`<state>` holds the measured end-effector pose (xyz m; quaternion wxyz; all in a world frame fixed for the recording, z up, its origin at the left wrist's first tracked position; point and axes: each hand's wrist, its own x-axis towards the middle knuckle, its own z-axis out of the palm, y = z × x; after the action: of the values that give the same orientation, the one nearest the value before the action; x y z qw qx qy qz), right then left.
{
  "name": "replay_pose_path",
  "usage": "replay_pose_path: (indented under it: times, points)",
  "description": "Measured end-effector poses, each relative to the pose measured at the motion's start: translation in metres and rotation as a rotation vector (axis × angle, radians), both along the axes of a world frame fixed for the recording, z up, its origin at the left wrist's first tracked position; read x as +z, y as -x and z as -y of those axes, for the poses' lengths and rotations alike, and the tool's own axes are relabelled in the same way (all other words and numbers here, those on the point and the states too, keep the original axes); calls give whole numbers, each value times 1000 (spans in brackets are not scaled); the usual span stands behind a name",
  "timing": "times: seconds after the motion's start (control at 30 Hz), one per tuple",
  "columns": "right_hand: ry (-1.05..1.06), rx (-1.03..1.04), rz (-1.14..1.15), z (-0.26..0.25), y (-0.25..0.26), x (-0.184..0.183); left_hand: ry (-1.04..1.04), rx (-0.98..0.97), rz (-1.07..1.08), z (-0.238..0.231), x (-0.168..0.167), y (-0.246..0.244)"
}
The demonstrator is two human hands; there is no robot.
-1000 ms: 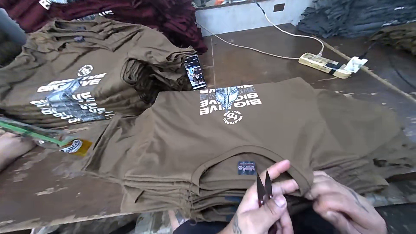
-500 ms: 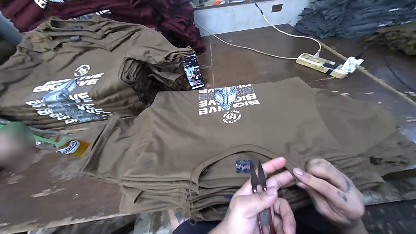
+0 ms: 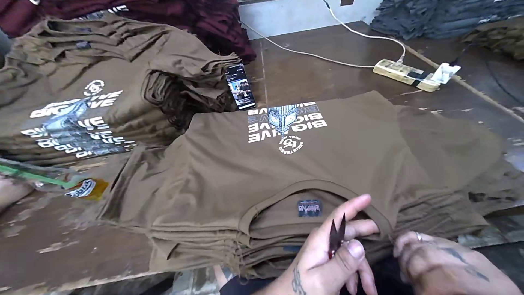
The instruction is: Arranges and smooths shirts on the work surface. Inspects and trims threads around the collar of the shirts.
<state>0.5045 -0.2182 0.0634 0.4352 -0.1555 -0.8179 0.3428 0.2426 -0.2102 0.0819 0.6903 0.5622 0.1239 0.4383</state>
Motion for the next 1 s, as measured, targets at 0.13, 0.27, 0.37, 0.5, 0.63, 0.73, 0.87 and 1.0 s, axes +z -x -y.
replay_pose_path:
  times: [0.13, 0.27, 0.37, 0.5, 0.63, 0.73, 0.87, 1.0]
  points:
    - [-150, -395, 72, -6, -7, -7, -9, 57, 32, 5, -5, -5]
    - [-249, -654, 66, -16, 18, -24, -200, 184, -162, 17, -10, -13]
    - [-130, -656, -31, -13, 35, -32, -462, 301, -295, 20, -18, -17]
    - [-43, -447, -66, -14, 23, -29, -427, 234, -266, 18, -18, -10]
    - [-44, -401, -40, -16, 17, -26, -343, 181, -217, 16, -18, -9]
    - [-40, -484, -41, -19, 19, -26, -378, 221, -215, 17, -21, -12]
    - [-17, -533, -74, -19, 30, -28, -513, 316, -274, 17, -26, -18]
    - [17, -394, -126, -21, 19, -30, -445, 189, -291, 14, -16, -2]
